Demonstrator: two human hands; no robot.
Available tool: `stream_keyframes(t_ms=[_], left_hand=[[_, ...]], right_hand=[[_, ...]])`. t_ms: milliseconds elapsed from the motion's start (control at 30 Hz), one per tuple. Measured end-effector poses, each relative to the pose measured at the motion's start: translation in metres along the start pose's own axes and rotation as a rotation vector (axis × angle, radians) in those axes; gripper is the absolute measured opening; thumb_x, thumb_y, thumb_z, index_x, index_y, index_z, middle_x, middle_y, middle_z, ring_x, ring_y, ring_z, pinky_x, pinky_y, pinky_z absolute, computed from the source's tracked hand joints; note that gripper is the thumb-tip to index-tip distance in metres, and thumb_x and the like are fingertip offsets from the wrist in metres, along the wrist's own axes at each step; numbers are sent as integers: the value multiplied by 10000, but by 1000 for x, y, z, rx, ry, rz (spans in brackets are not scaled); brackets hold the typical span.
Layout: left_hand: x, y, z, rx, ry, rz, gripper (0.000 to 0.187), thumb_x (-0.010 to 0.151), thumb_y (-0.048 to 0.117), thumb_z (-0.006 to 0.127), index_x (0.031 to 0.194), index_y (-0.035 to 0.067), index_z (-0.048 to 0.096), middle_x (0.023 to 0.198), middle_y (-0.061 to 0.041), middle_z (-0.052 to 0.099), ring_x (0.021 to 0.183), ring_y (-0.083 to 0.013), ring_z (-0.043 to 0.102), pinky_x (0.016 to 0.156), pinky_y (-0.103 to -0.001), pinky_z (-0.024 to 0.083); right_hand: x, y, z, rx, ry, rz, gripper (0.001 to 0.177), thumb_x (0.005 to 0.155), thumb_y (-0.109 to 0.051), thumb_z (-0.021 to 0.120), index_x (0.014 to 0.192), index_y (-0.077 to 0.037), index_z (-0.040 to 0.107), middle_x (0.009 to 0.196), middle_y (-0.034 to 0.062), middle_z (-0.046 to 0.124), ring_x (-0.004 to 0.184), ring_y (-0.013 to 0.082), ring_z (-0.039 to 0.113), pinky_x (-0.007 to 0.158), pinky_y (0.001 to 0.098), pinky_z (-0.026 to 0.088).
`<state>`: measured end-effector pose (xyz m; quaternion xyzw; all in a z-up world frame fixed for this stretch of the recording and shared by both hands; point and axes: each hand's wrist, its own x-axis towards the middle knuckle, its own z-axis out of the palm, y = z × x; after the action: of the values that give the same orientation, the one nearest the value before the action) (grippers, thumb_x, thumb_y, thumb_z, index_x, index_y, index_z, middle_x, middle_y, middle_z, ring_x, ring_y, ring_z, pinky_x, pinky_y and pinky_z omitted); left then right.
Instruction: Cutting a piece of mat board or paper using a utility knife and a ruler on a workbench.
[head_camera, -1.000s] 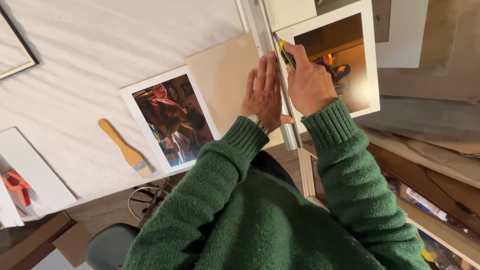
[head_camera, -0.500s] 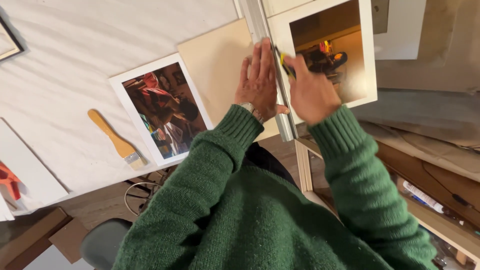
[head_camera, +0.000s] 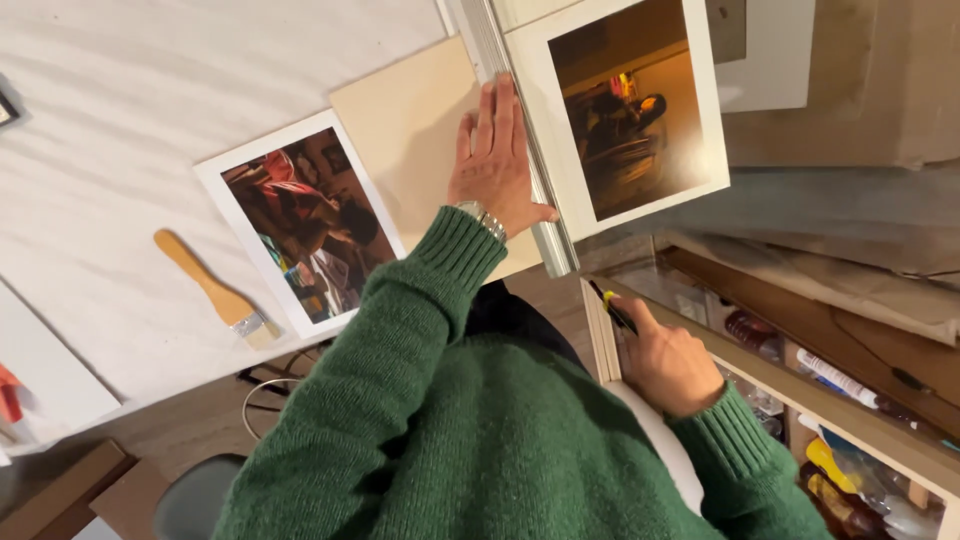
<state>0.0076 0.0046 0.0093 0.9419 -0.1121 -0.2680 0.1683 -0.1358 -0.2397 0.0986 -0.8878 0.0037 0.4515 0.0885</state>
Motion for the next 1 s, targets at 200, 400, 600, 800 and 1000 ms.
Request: stream_keyframes(t_ms=[200, 400, 600, 800, 1000], left_hand=[[2, 0, 3, 0, 8, 5, 1528, 602, 792, 804, 1552, -136, 49, 1640, -298, -87, 1560, -405, -14, 1250, -567, 151], [-3, 0, 1, 26, 52, -3, 1503, 598, 785, 794, 1587, -96, 84, 1666, -261, -27, 1569, -379, 19, 1257, -543, 174], [-5, 0, -1, 31, 40, -5, 1468, 608, 785, 787, 1574, -113, 142, 1669, -277, -12, 1570, -380, 23, 1262, -520, 166], [-5, 1, -1, 33, 37, -9, 1451, 614, 773, 789, 1587, -85, 139, 1675, -247, -9, 1577, -358, 29, 1268, -523, 165], [-4, 1, -4, 8, 7, -9, 1453, 627, 758, 797, 1587, -90, 111, 1674, -249, -26, 1575, -370, 15, 1271, -522, 147]], right_hand=[[10, -39, -42, 113, 295, -178, 484, 932, -187, 562, 1408, -186, 474, 771, 260, 700, 693, 503, 652, 619, 626, 511], [74, -103, -100, 168, 472, -242, 461, 988, -144, 609, 1419, -158, 447, 931, 258, 720, 729, 523, 642, 663, 647, 494], [139, -129, -121, 182, 511, -356, 394, 1044, -138, 594, 1411, -140, 454, 937, 246, 726, 859, 481, 683, 768, 582, 532], [160, -136, -121, 151, 504, -359, 382, 1037, -132, 601, 1397, -148, 474, 940, 239, 728, 865, 472, 685, 768, 572, 535], [167, -138, -124, 122, 419, -363, 387, 1020, -120, 575, 1387, -119, 453, 874, 229, 724, 811, 461, 694, 736, 573, 537]])
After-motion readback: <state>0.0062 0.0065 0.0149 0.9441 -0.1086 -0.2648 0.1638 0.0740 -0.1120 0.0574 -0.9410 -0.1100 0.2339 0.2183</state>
